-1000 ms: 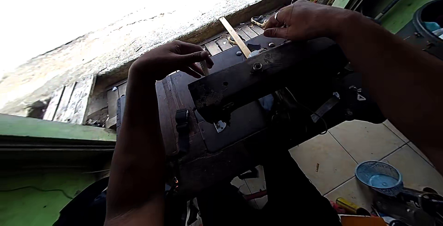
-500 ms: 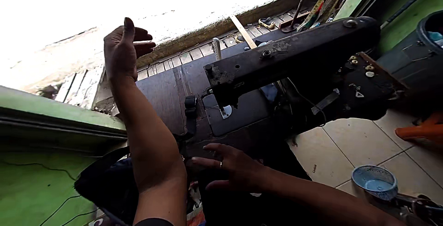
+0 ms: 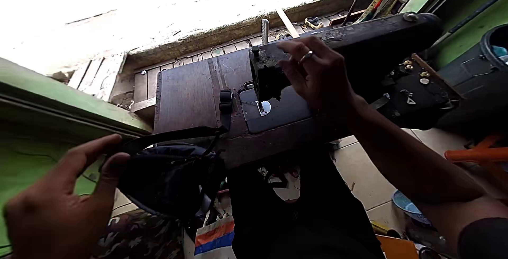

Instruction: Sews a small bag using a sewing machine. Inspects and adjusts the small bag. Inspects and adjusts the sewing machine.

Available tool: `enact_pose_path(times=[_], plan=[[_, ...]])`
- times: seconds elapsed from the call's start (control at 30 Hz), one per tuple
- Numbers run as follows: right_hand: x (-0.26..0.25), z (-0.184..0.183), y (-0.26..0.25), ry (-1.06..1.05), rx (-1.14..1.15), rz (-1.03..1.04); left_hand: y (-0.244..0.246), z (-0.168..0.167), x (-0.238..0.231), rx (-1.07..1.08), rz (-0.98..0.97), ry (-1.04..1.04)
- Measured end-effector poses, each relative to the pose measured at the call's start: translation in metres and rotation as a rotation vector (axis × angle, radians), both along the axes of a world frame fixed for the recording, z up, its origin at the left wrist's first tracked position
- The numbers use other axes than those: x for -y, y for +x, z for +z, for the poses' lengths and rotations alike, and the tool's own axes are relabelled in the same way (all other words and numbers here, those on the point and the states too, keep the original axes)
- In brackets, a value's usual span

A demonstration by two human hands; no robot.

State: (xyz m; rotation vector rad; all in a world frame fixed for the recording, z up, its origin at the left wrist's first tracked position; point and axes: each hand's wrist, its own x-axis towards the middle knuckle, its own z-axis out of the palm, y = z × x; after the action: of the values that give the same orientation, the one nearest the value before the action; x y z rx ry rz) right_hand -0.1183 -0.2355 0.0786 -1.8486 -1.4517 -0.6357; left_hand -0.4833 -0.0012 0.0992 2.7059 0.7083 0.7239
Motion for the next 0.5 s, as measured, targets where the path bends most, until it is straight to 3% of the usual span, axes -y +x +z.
enact_pose_path(times=[0.07,0.17,0.3,0.4,0.5], plan=[[-0.02,0.031,0.037,-0.144,-0.053,-0.023,-0.006,-0.044,0.023,0.02,0.055,0.007],[-0.057,0.06,0.08,-0.465,-0.214,0.049,0.023,-0.091,0.031,0.103,0.001,-0.027],[-0.092,0.068,0.098,-0.719,-0.231,0.074,0.082,-0.089,0.019,0.159,-0.144,-0.118],[-0.103,0.066,0.097,-0.792,-0.161,0.064,0.136,-0.082,-0.002,0.145,-0.249,-0.203],[-0.116,0.06,0.093,-0.875,-0.066,0.072,0.2,-0.069,-0.025,0.131,-0.321,-0.42]])
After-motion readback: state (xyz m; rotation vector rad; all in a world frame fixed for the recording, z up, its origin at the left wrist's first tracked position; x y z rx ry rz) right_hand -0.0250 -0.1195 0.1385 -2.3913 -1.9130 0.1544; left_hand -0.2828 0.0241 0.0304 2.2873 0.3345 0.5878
